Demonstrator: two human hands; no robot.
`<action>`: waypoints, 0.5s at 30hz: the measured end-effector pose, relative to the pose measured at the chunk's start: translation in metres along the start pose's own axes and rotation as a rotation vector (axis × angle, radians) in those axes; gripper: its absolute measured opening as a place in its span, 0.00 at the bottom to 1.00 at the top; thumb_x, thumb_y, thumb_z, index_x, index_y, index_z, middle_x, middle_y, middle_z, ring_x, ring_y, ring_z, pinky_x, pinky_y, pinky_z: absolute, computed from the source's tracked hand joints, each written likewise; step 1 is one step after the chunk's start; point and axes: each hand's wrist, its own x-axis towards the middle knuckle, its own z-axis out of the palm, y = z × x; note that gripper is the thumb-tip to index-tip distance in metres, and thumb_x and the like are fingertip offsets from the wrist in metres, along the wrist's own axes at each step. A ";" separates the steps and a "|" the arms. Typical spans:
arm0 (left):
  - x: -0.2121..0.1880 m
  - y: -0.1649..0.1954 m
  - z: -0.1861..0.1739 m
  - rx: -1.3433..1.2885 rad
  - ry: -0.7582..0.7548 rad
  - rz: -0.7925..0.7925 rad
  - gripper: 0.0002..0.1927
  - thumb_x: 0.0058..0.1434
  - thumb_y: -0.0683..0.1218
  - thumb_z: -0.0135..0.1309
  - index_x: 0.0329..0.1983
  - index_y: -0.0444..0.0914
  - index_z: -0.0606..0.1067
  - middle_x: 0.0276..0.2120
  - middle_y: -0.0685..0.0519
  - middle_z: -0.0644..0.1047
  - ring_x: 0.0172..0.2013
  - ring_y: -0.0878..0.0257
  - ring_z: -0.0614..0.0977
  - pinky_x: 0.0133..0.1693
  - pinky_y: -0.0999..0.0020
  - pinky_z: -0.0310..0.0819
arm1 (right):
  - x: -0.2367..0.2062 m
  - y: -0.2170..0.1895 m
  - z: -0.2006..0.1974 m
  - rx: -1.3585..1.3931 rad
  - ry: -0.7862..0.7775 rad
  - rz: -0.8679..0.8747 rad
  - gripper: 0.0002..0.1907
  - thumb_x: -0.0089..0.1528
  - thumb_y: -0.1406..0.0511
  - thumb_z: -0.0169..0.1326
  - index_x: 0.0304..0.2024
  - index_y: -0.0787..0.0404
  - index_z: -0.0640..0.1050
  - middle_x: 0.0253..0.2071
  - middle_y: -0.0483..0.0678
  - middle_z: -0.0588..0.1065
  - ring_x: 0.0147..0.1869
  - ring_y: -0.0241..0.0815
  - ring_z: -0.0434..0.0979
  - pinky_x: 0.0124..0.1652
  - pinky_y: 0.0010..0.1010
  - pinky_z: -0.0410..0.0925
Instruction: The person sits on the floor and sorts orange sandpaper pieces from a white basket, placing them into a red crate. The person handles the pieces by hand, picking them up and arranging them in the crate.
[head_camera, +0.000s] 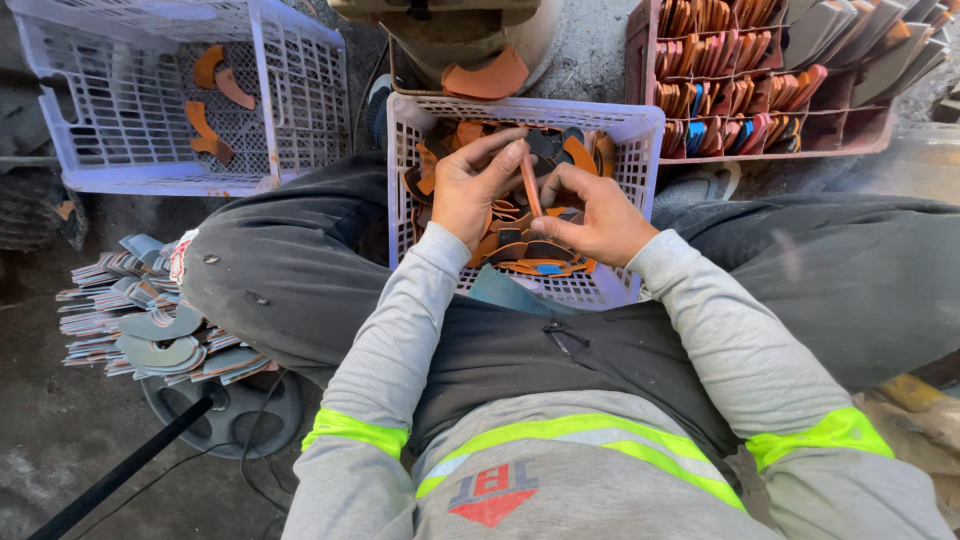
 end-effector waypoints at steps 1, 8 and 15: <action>0.001 0.001 -0.001 0.015 -0.040 0.003 0.22 0.64 0.45 0.63 0.60 0.32 0.76 0.48 0.47 0.81 0.48 0.61 0.84 0.53 0.65 0.82 | 0.001 0.002 -0.001 0.051 0.001 -0.002 0.16 0.61 0.64 0.64 0.45 0.63 0.72 0.45 0.46 0.74 0.47 0.32 0.73 0.41 0.28 0.75; 0.018 0.003 -0.031 0.279 -0.045 0.219 0.24 0.70 0.43 0.58 0.67 0.34 0.70 0.48 0.50 0.81 0.45 0.67 0.80 0.45 0.72 0.76 | 0.003 0.011 -0.046 0.092 0.088 -0.022 0.13 0.64 0.67 0.64 0.44 0.64 0.72 0.40 0.44 0.75 0.43 0.34 0.75 0.45 0.27 0.72; 0.038 -0.030 -0.055 1.050 0.055 0.194 0.14 0.65 0.48 0.60 0.50 0.36 0.80 0.33 0.48 0.83 0.35 0.60 0.84 0.41 0.65 0.79 | 0.001 0.021 -0.083 -0.615 0.012 0.072 0.19 0.59 0.60 0.64 0.43 0.67 0.75 0.38 0.60 0.79 0.42 0.61 0.80 0.42 0.45 0.72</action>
